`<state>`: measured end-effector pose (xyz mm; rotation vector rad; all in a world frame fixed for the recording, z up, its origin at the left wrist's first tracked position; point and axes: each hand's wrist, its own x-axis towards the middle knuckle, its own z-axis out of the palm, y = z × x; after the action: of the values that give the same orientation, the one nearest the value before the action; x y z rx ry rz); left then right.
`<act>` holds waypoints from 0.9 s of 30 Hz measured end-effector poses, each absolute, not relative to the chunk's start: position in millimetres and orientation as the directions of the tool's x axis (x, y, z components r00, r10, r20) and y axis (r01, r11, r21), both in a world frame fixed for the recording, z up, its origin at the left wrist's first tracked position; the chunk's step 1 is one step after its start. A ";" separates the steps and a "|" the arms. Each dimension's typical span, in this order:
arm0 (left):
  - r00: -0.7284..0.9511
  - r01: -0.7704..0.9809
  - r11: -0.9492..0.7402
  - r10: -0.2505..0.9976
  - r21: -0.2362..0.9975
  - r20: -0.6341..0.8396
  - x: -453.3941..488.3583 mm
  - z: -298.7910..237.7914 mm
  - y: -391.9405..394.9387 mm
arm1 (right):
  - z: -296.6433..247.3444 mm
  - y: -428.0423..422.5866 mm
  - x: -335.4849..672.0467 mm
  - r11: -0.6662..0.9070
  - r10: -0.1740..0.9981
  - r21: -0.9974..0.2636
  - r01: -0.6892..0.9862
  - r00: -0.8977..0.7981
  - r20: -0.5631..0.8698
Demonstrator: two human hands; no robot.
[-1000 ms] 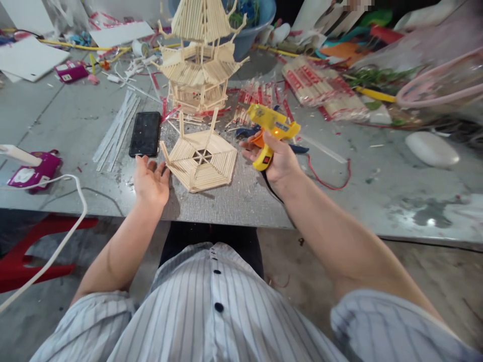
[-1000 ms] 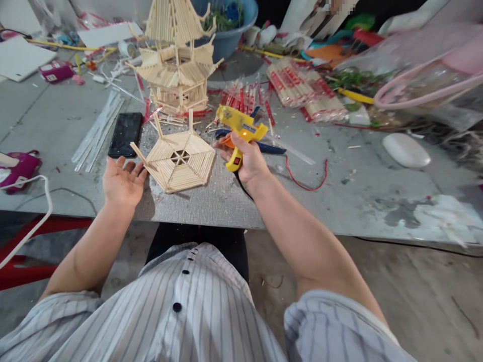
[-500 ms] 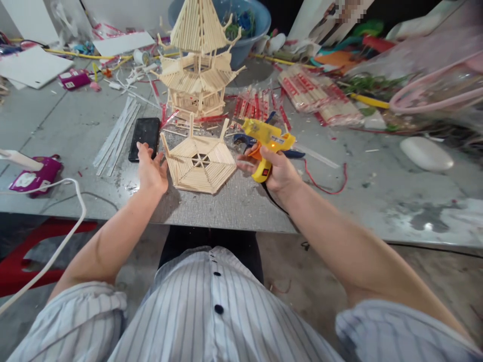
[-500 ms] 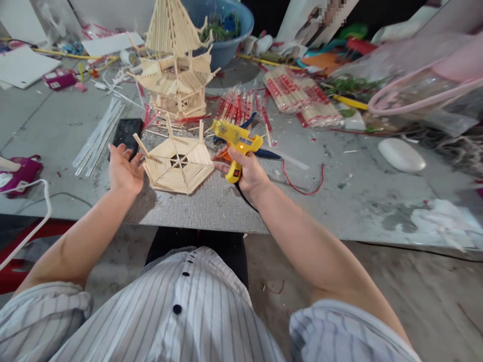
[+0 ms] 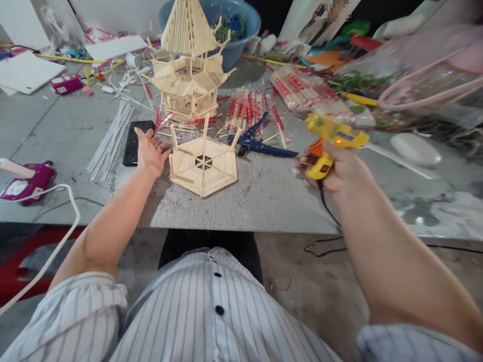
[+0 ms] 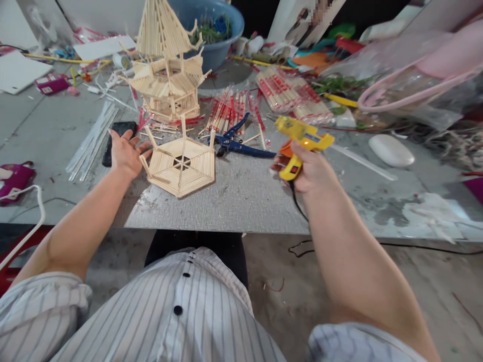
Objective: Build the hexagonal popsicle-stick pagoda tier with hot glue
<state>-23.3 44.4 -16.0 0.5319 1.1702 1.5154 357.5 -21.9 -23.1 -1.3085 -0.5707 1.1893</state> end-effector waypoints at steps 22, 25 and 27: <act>-0.101 0.360 -0.193 0.965 0.913 0.243 -62.3 -45.1 109.2 | -28.5 -24.5 425.1 -0.438 0.714 -0.872 -0.217 0.506 -0.484; -0.059 0.360 -0.195 0.971 0.912 0.231 -62.1 -44.6 116.7 | -29.5 -27.0 416.4 -0.231 0.807 -0.915 -0.332 0.460 -0.371; 0.025 0.482 -0.204 0.975 0.852 0.219 -64.4 -42.9 119.6 | -25.7 -26.7 404.3 -0.070 0.843 -0.897 -0.436 0.455 -0.287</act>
<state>-64.4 119.6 -42.9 1.7377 1.4853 1.1165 404.3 -26.7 -25.7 -1.2357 -0.4229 1.1050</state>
